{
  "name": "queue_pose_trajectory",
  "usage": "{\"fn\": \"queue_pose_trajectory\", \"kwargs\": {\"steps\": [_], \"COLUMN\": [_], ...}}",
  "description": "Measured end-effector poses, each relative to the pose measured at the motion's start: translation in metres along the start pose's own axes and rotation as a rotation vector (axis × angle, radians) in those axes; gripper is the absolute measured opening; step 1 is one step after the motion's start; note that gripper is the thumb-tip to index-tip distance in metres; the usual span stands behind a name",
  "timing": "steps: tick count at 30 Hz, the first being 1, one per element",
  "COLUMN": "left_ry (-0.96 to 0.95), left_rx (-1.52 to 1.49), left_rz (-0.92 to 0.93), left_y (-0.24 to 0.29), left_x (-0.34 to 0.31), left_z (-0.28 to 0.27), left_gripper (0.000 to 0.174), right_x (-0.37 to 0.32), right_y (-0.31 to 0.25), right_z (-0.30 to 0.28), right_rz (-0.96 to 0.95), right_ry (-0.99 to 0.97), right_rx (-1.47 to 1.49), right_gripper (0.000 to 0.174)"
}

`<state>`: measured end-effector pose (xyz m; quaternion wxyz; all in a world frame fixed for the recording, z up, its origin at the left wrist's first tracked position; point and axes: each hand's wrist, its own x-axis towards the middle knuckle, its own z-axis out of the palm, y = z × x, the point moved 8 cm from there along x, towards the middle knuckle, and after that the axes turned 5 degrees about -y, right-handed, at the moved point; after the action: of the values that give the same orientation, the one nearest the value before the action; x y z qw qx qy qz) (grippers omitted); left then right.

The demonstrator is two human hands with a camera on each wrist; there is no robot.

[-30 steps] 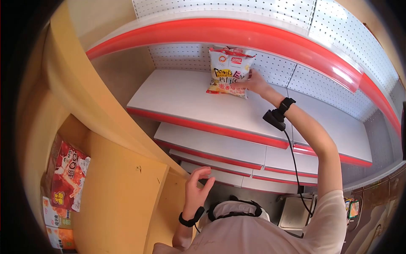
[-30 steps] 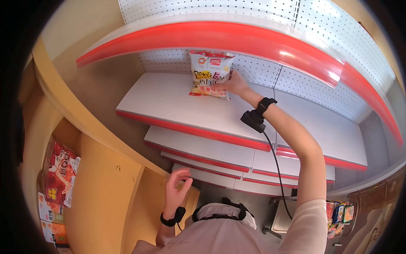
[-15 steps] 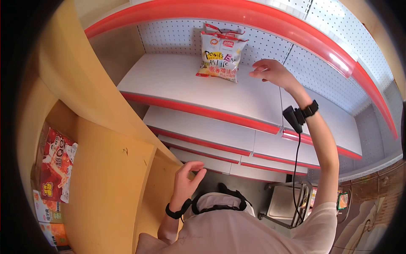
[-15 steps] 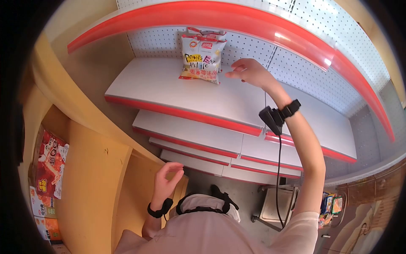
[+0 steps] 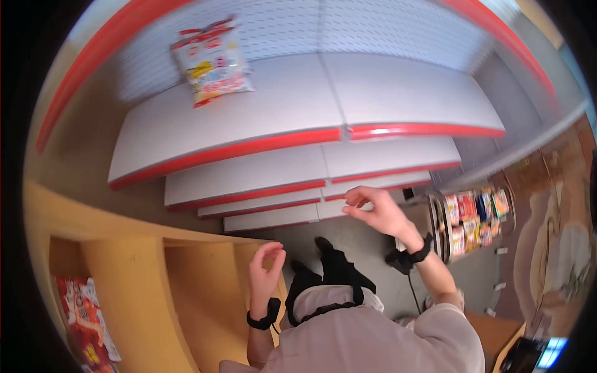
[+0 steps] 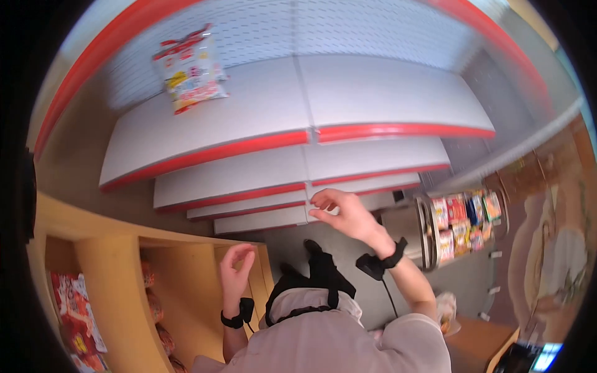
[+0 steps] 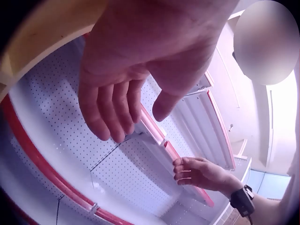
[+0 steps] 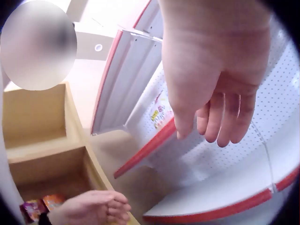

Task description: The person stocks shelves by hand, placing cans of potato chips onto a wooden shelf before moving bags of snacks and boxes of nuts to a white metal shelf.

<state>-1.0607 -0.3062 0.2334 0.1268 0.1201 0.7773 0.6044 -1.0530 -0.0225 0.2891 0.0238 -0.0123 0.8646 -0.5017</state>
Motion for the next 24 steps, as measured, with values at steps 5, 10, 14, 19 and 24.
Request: {"fn": "queue_pose_trajectory", "kwargs": {"steps": [5,10,14,19,24], "left_ry": [-0.110,-0.143,-0.146,-0.276,-0.400], "left_rx": [0.076,0.177,0.252,0.183,0.208], "left_rz": [-0.076,-0.107,-0.180,-0.161,-0.129], "left_y": [-0.019,-0.036,-0.034,-0.015,0.017], "left_x": [-0.011,-0.019,-0.023,-0.039,-0.055], "left_z": [0.033,0.071,0.138,0.265,0.363], "left_gripper": [0.016,0.016,0.019,0.019,0.020], "right_x": [-0.059,-0.108,-0.166,-0.269,-0.390], "right_y": [0.051,0.093,0.139,0.242,0.372], "right_z": [0.018,-0.008,-0.061,-0.153,-0.218], "right_rz": [-0.003,-0.042,0.009,0.191,0.553], "right_ry": [-0.107,-0.061,-0.007,0.358,0.677], "right_rx": [-0.151,-0.191,-0.307,-0.338,-0.460], "right_gripper": [0.039,0.036,0.036,0.042,0.057]}}
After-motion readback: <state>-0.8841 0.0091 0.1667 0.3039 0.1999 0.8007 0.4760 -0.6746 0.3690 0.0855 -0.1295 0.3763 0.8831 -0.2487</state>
